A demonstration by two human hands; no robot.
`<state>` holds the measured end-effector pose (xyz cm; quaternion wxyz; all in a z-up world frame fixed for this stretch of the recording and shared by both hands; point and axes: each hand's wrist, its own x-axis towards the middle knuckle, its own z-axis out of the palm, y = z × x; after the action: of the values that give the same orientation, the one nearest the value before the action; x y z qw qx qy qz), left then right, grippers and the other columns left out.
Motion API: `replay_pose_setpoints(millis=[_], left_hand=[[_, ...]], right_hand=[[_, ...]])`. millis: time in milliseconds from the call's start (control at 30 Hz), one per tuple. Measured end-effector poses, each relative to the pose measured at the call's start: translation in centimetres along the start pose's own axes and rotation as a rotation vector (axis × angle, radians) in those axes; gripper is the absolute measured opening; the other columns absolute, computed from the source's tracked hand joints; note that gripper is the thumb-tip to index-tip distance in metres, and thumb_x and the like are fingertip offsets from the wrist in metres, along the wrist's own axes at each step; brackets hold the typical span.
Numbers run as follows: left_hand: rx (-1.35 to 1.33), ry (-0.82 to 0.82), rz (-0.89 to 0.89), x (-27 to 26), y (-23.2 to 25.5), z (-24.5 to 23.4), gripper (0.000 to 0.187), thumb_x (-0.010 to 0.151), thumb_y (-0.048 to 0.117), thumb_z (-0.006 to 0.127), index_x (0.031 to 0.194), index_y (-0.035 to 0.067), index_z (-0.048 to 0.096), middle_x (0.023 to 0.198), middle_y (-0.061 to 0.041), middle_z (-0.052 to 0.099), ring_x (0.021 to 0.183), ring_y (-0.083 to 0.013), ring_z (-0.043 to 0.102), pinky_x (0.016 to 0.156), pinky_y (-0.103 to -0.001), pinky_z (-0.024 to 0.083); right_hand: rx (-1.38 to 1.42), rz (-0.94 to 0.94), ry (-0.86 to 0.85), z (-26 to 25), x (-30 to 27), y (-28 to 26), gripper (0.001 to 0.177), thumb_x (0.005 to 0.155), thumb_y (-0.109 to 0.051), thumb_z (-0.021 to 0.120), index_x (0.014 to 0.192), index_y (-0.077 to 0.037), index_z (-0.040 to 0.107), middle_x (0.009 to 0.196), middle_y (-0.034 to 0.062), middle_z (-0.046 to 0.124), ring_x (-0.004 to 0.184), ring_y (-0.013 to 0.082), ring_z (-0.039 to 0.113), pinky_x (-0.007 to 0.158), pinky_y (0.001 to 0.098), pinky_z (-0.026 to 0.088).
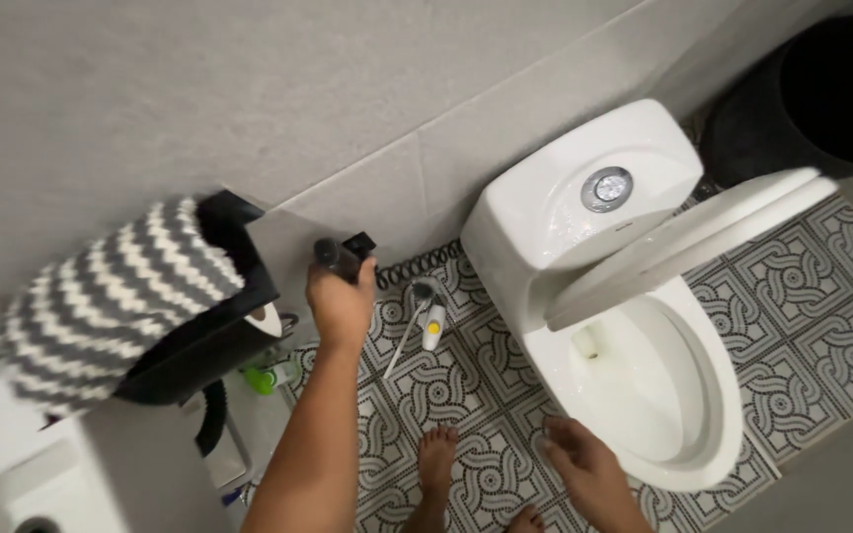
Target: Cleaning a toilet using various cleaning agents, a spray bottle, and a toilet brush.
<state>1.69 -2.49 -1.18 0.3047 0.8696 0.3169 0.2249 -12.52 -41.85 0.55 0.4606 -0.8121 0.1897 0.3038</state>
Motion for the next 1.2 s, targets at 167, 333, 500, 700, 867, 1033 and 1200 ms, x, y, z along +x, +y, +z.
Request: replay_pose_setpoints(millis=[167,333,500,700,867,1033,1200], left_hand=[[-0.238,-0.005,-0.091,-1.6,2.1,-2.0,0.061,0.072,0.024,0.095,0.115,-0.002,0.060,0.096,-0.013,0.070,0.075,-0.0283,0.069,0.069,-0.040,0.055],[-0.449,0.081,-0.194,-9.4,0.1,-3.2,0.063,0.078,0.019,0.089,0.126,-0.002,0.052,0.095,-0.003,0.060,0.068,-0.0086,0.056,0.059,-0.025,0.049],[-0.332,-0.425,-0.428,-21.4,-6.3,-2.1,0.029,0.077,0.021,0.082,0.088,0.004,0.061,0.065,-0.004,0.061,0.051,-0.0103,0.058,0.048,-0.027,0.049],[-0.210,-0.641,-0.480,-31.2,-19.2,5.5,0.017,0.077,0.019,0.080,0.076,0.007,0.068,0.069,-0.008,0.073,0.067,-0.0169,0.075,0.070,-0.034,0.060],[-0.046,-0.649,-0.338,-25.7,-17.7,6.3,0.025,0.070,0.024,0.082,0.082,0.007,0.068,0.070,-0.015,0.072,0.068,-0.0302,0.074,0.068,-0.037,0.059],[-0.025,-0.665,-0.314,-18.3,-11.0,3.6,0.033,0.075,0.032,0.080,0.093,0.008,0.068,0.081,-0.014,0.075,0.078,-0.0344,0.074,0.074,-0.042,0.058],[-0.021,-0.750,0.081,-18.5,-5.8,0.8,0.100,0.052,0.027,0.099,0.136,-0.001,0.053,0.126,-0.028,0.061,0.115,-0.0485,0.058,0.091,-0.049,0.049]], right_hand=[[-0.267,-0.229,-0.078,7.0,7.2,-2.0,0.045,0.085,-0.028,0.072,0.122,-0.005,0.066,0.117,0.0160,0.073,0.104,0.0293,0.074,0.088,0.0386,0.060],[-0.598,-0.442,-0.049,16.8,18.0,0.2,0.045,0.085,-0.027,0.072,0.121,-0.003,0.060,0.113,0.0229,0.065,0.106,0.0416,0.065,0.090,0.0498,0.054],[-0.816,-0.245,-0.212,22.4,23.3,-2.7,0.068,0.091,-0.024,0.066,0.150,-0.010,0.033,0.124,0.0243,0.058,0.111,0.0427,0.063,0.092,0.0516,0.053],[-0.812,-0.187,-0.210,26.9,31.2,3.2,0.038,0.104,-0.035,0.054,0.132,-0.009,0.053,0.127,0.0215,0.060,0.116,0.0405,0.060,0.098,0.0512,0.050],[-0.876,-0.364,-0.155,26.4,33.5,6.6,0.036,0.105,-0.030,0.046,0.133,-0.008,0.051,0.120,0.0233,0.065,0.107,0.0420,0.066,0.090,0.0515,0.054],[-0.904,-0.456,-0.143,20.0,24.8,2.0,0.036,0.101,-0.033,0.050,0.127,-0.008,0.049,0.110,0.0251,0.067,0.096,0.0449,0.068,0.083,0.0535,0.056],[-0.770,-0.517,-0.044,9.6,9.2,-9.3,0.032,0.098,-0.035,0.057,0.110,-0.006,0.051,0.085,0.0230,0.072,0.077,0.0455,0.069,0.069,0.0562,0.055]])
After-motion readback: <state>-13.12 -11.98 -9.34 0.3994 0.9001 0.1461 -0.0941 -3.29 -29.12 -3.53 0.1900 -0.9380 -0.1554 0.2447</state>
